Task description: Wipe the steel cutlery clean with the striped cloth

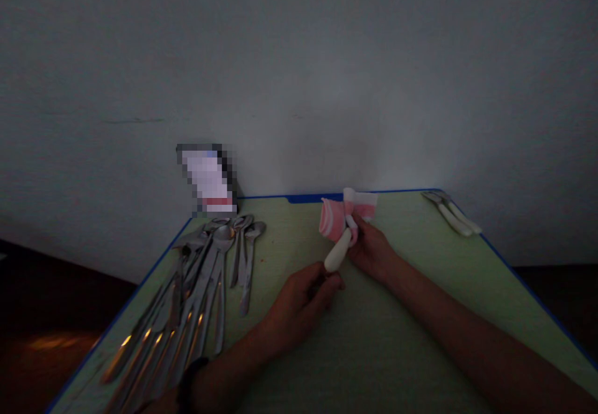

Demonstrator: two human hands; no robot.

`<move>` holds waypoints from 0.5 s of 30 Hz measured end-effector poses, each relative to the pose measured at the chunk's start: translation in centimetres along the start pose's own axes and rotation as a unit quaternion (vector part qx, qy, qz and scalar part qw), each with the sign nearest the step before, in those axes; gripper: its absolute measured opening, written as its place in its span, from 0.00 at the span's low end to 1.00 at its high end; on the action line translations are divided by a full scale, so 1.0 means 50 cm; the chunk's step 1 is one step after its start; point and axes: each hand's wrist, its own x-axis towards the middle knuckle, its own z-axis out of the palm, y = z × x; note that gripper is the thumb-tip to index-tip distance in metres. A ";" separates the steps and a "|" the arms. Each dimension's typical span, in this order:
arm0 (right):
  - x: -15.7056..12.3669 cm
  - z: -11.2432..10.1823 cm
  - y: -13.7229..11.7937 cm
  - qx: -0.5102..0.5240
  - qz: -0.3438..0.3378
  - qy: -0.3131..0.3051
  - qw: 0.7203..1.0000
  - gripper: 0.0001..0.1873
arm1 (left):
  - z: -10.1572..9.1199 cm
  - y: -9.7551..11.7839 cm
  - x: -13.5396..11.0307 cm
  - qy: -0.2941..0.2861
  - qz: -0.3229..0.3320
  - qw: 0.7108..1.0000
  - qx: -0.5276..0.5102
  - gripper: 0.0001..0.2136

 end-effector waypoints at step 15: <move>-0.007 0.005 0.002 -0.059 0.023 -0.017 0.998 0.04 | 0.005 0.002 -0.006 -0.029 0.002 0.999 -0.014 0.15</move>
